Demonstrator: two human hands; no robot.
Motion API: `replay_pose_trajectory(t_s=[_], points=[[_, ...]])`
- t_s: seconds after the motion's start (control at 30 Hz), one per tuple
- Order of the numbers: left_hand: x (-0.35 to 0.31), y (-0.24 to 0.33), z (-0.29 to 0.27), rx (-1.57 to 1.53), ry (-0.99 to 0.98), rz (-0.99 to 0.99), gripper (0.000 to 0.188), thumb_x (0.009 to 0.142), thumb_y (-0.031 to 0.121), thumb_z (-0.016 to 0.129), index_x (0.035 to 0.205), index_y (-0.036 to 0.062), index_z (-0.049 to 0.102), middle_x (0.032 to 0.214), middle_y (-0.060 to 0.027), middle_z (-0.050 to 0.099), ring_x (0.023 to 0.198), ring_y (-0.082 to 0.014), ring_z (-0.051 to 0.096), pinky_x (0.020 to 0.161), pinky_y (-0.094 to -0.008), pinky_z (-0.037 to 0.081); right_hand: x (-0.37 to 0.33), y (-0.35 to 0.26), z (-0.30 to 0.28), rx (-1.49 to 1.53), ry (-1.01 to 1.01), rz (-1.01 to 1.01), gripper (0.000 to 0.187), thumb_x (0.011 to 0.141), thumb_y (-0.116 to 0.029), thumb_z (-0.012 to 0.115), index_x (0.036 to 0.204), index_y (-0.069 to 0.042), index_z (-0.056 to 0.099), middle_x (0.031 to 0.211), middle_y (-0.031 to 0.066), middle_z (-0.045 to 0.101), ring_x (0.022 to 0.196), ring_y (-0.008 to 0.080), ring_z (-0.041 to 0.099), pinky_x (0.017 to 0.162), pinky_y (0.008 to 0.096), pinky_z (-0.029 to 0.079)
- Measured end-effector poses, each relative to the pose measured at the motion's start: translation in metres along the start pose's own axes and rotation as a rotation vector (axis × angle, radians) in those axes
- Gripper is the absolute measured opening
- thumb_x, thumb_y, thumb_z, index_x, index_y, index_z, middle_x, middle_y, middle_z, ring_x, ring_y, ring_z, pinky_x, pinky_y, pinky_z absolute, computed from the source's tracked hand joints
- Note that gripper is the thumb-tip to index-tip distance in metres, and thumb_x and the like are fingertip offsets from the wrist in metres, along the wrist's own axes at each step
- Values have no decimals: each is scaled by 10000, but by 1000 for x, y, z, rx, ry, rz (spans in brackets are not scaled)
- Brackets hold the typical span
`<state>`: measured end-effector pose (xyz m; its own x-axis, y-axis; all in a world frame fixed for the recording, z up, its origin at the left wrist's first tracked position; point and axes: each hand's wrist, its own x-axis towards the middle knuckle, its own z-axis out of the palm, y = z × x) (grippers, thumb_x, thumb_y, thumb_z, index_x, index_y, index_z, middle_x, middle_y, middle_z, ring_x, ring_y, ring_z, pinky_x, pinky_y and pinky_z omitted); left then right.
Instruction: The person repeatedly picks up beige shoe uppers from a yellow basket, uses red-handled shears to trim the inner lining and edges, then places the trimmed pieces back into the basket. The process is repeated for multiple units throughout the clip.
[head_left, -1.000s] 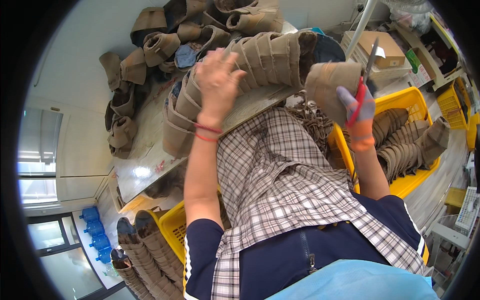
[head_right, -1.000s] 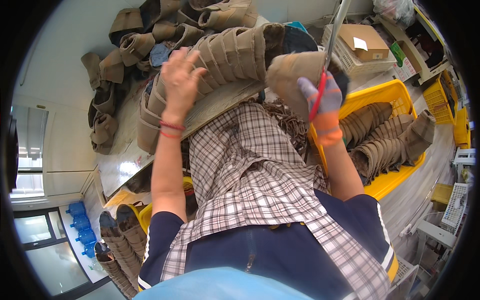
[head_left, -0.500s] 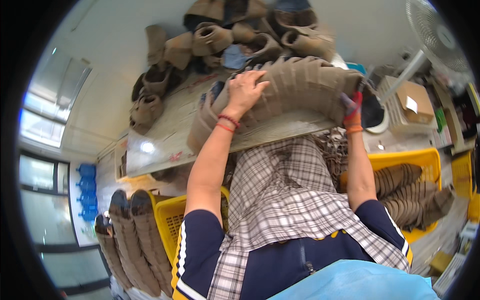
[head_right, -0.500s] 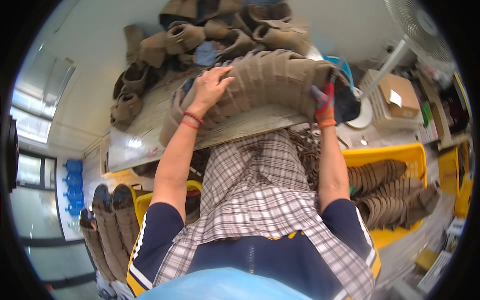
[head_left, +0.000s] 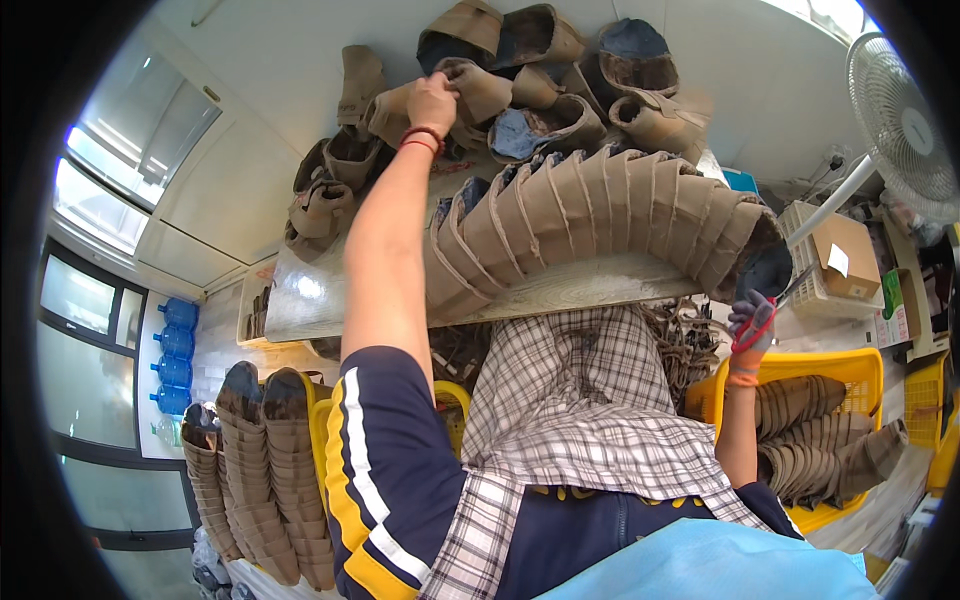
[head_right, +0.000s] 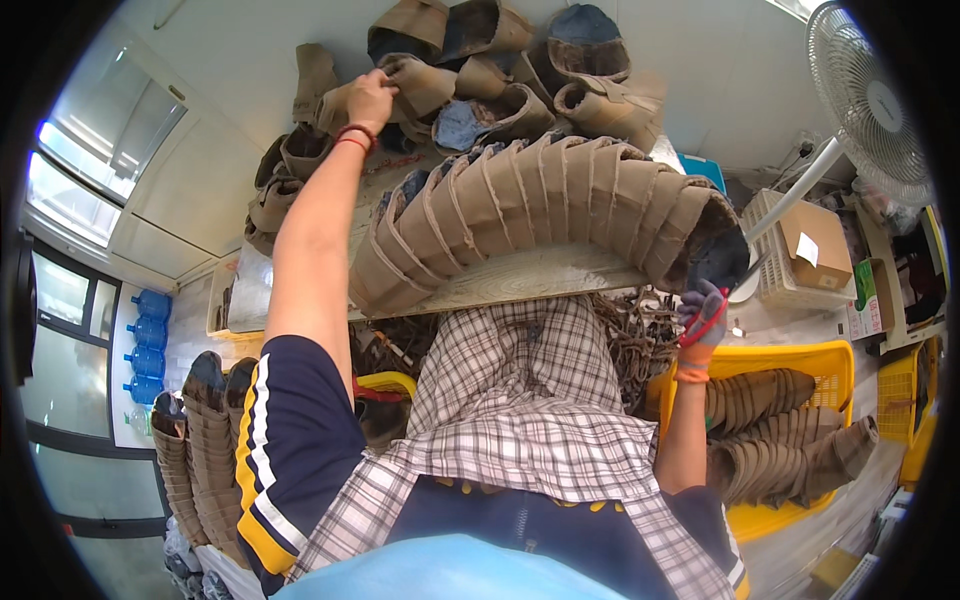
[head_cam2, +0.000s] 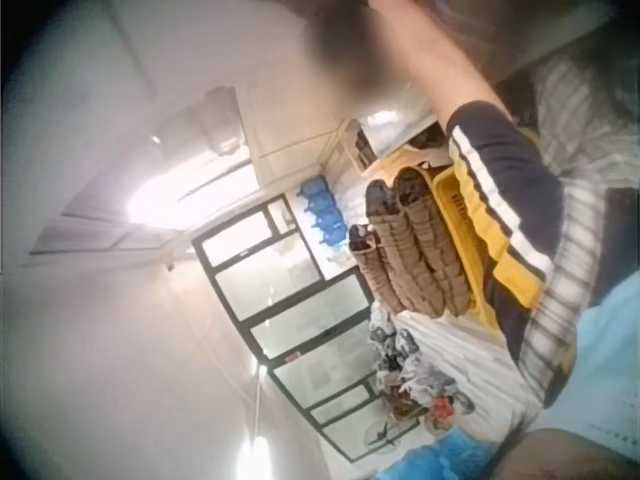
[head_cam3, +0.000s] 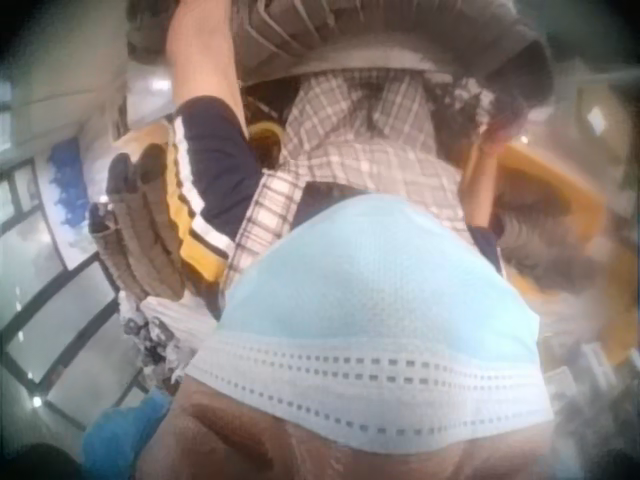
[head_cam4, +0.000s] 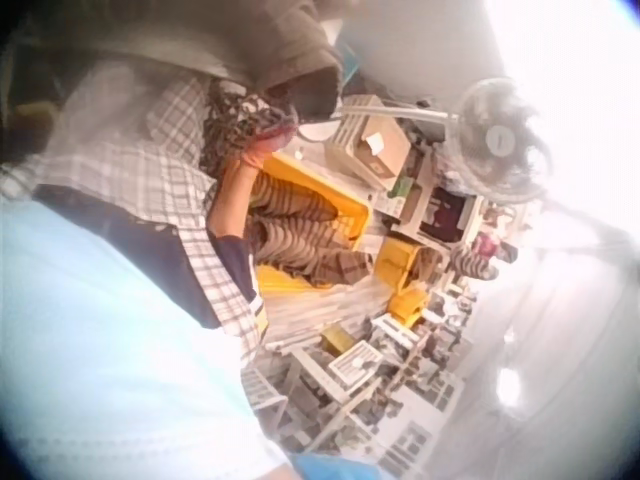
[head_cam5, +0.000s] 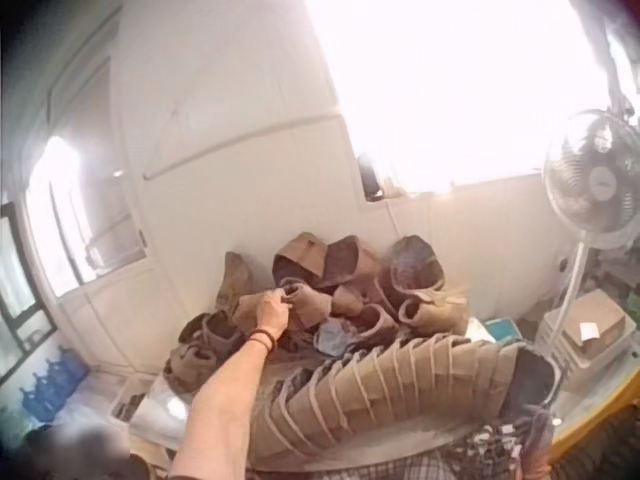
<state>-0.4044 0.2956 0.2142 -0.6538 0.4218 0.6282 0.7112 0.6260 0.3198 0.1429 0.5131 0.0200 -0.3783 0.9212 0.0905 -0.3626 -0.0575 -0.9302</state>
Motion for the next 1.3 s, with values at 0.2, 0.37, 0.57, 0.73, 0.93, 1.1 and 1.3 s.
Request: replay_pose_trajectory(t_s=[0.2,0.37,0.57,0.73,0.93,1.1,1.3], points=[[-12,-32,-97,-989,209,-308,176,827,130,649,941,10,590,904,-95,640,805,-241,611,705,-388,495,-32,-33,-24,-182,-218,-32,499,921,-409,513,1166,26,501,681,-18,466,557,46,411,497,172,326],[-127,-30,-196,-1680,68,-658,205,878,111,586,1063,30,548,1087,-107,597,997,-286,553,887,-508,439,-51,-86,36,-502,-519,13,287,907,-219,536,1115,-22,524,758,-50,446,646,27,378,576,170,325],[-279,9,-187,-1986,-235,-958,340,888,120,567,1204,8,508,1231,-133,545,1138,-308,496,1014,-492,354,-97,-166,147,-993,-803,-474,281,774,-147,690,1005,-46,567,749,112,572,630,238,558,613,309,466],[-389,49,-162,-2042,-291,-1259,355,905,120,539,1234,-5,490,1237,-121,551,1153,-268,502,1050,-426,340,-121,-125,187,-1201,-1141,-684,281,752,-254,678,972,-99,596,840,103,632,788,298,618,691,388,488],[-458,46,-141,-2002,-184,-1531,350,924,116,506,1256,13,469,1269,-109,521,1178,-263,480,1059,-430,332,-123,-59,183,-1461,-1346,-506,306,802,-298,634,1041,-110,613,895,93,656,881,265,626,758,361,495],[-485,38,-128,-1885,-85,-1589,323,927,119,502,1234,20,485,1244,-113,536,1153,-267,498,1049,-431,344,-133,-37,184,-1425,-1415,-551,251,801,-269,637,949,-68,613,854,126,644,831,304,617,731,383,490],[-488,43,-127,-1869,-160,-1416,323,943,132,476,1244,14,467,1242,-117,534,1143,-262,511,1025,-421,369,-138,-31,193,-1527,-1476,-503,287,842,-319,594,1015,-93,627,887,103,661,847,277,631,745,375,497]])
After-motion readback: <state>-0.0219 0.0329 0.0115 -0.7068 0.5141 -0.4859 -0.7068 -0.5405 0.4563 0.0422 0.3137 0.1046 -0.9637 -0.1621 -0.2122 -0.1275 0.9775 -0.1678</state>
